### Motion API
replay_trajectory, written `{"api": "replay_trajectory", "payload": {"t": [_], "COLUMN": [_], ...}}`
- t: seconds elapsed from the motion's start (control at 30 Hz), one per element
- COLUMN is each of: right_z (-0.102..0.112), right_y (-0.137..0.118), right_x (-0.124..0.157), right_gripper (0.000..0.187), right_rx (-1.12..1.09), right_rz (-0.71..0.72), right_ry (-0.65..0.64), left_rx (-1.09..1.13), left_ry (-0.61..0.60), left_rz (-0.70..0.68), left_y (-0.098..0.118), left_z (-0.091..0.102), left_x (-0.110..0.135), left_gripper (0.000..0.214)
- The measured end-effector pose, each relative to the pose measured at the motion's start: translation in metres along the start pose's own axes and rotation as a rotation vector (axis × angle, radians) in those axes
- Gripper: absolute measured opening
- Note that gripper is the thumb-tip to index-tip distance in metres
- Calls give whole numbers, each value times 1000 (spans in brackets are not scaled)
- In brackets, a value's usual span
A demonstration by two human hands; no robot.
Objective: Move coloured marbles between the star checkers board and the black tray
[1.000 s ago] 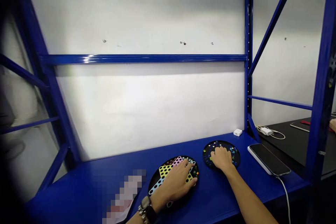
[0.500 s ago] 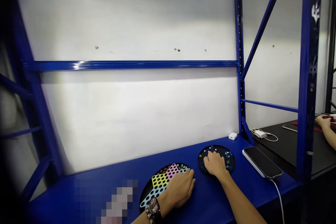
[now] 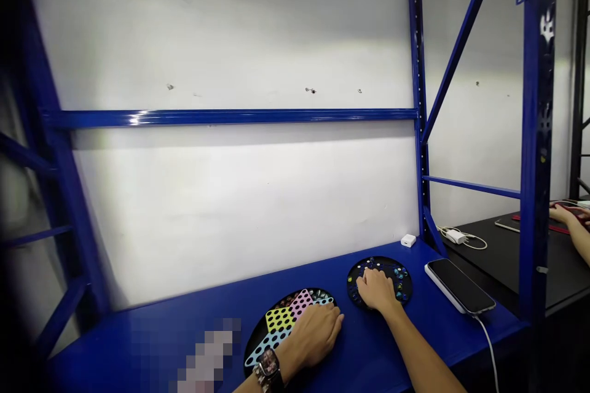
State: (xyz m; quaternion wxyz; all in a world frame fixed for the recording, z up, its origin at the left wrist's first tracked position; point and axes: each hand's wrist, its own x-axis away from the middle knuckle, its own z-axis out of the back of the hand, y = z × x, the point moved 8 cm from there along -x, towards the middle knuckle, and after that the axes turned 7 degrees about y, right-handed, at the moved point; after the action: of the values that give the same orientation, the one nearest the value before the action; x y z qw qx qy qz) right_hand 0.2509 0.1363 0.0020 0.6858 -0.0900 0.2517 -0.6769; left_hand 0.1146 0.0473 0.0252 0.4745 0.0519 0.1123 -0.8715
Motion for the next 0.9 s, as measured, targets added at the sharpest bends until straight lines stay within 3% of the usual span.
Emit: {"api": "replay_trajectory", "payload": {"t": [0.5,0.6,0.7,0.77,0.9], "right_z": [7,7,4,-11,-50], "right_y": [-3,-5,-18,-34,-86], "right_x": [3,1,2,7,35], "right_gripper": [30,29,31,35,50], "right_rx": [-25,-143,-434,-768,-1422], "right_rz": [29,13,-17,-93,-394], "right_ry": [2,47,66,-65,-570], "left_rx": [90,114,161,216,265], "left_ry": [33,37,72,126,251], "left_rz": [86,138,203,247,296], "left_y": [-6,-15,-30,-40,-48], "left_z": [-5,-3,10,26,55], "left_x": [-1,-2,-6,-13,-33], "left_gripper": [52,51,53,56,55]}}
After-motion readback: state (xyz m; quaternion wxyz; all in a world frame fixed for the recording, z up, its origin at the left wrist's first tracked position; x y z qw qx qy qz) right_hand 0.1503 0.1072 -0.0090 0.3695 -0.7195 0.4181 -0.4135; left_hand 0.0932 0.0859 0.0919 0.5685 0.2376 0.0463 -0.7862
